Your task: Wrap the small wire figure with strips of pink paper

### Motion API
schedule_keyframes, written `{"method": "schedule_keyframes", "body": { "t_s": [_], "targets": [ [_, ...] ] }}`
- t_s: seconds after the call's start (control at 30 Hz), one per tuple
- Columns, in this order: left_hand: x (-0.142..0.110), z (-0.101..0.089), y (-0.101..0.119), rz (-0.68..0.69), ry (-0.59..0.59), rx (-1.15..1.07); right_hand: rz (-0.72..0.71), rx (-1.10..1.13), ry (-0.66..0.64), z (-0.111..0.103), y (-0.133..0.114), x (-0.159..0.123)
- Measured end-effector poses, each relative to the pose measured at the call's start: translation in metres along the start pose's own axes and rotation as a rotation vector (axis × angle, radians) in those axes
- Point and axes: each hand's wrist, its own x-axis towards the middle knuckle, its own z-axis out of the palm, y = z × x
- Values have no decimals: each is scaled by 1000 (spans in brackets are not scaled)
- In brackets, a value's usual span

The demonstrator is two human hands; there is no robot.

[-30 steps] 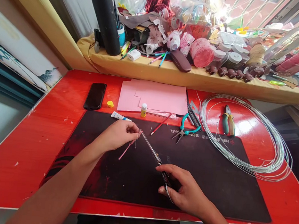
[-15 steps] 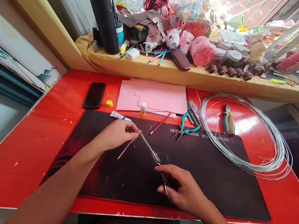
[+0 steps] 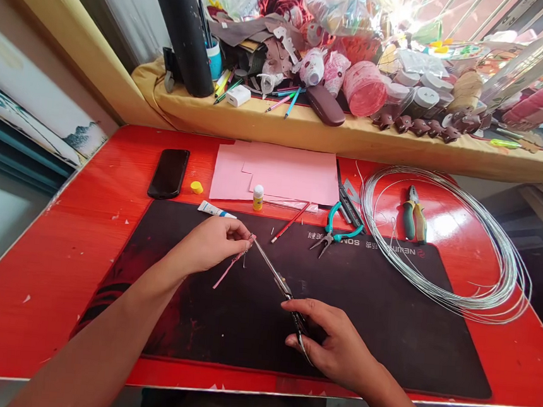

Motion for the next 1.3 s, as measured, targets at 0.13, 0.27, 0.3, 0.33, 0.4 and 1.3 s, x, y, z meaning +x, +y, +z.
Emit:
{"method": "schedule_keyframes", "body": {
  "t_s": [0.13,0.27,0.3,0.33,0.4,1.3],
  "targets": [
    [0,0,0,7,-3,12,6,-1,-8,-1,1,0],
    [-1,0,3,10,-10,28,18,-8,-9,-2,1,1],
    [-1,-1,4,9,-11,30,21,-7,-8,-2,1,1],
    [-1,-1,5,7,-12,31,21,-5,-6,-2,1,1],
    [-1,-1,6,5,-13,34,24,2,-2,-2,1,0],
    [0,2,8,9,-57,84,147,68,-2,5,1,-7]
  ]
}}
